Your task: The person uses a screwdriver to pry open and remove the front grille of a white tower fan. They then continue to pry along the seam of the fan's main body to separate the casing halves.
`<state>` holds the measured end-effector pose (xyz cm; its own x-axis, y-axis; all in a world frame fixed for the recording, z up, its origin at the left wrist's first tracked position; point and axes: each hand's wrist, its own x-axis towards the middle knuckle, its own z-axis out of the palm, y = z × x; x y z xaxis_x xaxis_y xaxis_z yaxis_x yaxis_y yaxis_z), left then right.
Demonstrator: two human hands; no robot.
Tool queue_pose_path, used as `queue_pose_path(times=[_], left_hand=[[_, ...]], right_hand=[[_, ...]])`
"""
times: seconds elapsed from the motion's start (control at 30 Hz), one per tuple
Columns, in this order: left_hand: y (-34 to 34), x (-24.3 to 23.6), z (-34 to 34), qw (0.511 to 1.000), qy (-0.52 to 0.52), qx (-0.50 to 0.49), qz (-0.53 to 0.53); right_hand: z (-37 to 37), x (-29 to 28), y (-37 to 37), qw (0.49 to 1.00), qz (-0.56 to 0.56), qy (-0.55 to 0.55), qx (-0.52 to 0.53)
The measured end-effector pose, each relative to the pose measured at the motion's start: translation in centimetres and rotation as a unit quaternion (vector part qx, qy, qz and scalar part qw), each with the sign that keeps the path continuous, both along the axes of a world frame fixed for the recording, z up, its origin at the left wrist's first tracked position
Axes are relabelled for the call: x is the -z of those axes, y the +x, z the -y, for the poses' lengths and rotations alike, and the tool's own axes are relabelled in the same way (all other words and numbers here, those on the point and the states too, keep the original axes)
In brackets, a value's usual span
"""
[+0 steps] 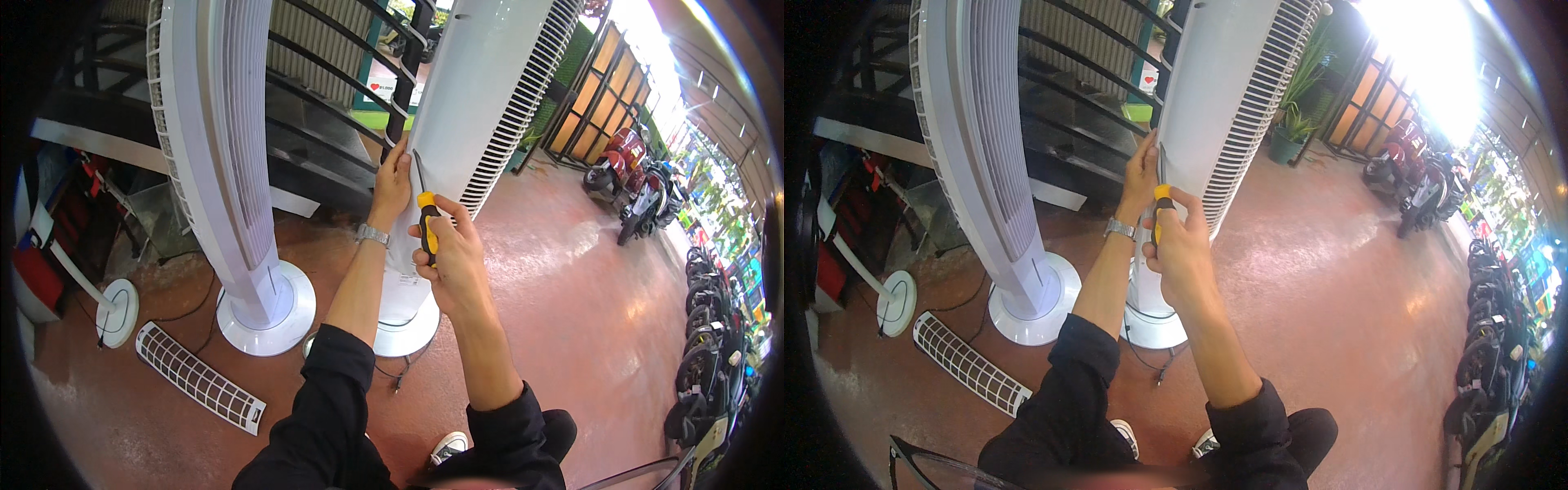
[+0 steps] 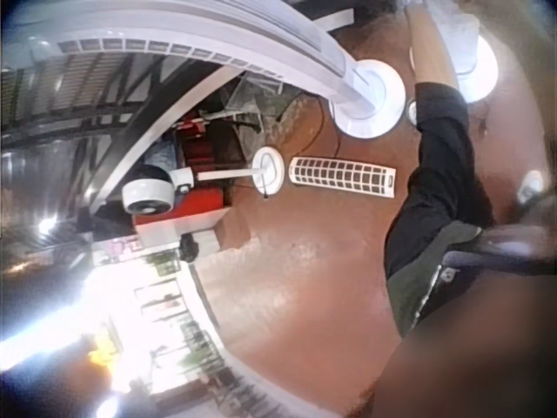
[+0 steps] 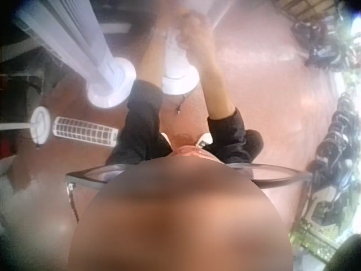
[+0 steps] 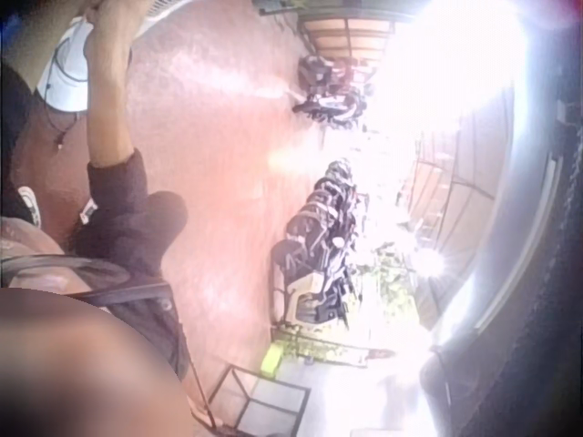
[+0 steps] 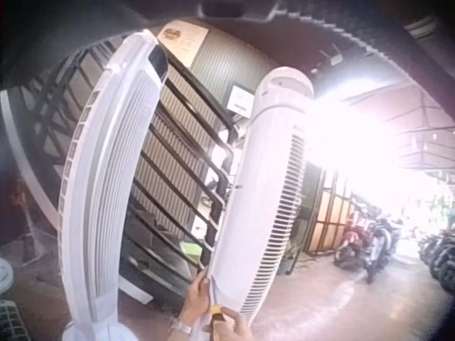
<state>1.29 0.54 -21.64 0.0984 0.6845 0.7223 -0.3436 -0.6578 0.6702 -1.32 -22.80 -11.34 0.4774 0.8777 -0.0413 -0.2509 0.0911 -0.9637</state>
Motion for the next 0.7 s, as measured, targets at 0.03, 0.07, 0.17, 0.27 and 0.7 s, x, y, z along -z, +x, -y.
queue_pose_path(times=[0.03,0.07,0.17,0.27,0.7], left_hand=[[0.1,0.0,0.1,1.0,-0.002,-0.001,-0.004],[0.1,0.0,0.3,1.0,-0.004,-0.002,-0.007],[0.2,-0.2,0.6,1.0,-0.005,-0.007,-0.012],[0.0,-0.5,1.0,0.999,-0.023,-0.009,-0.03],[0.3,0.2,0.5,1.0,-0.014,0.015,0.008]], right_hand=[[-0.1,-0.3,0.0,0.999,0.027,-0.018,0.004],[-0.2,-0.4,0.0,0.998,0.053,-0.036,0.007],[-0.3,-0.6,0.2,0.992,0.109,-0.065,0.002],[-0.6,-0.8,0.8,0.947,0.309,-0.088,0.008],[0.3,-0.1,-3.5,0.753,0.607,-0.038,0.251]])
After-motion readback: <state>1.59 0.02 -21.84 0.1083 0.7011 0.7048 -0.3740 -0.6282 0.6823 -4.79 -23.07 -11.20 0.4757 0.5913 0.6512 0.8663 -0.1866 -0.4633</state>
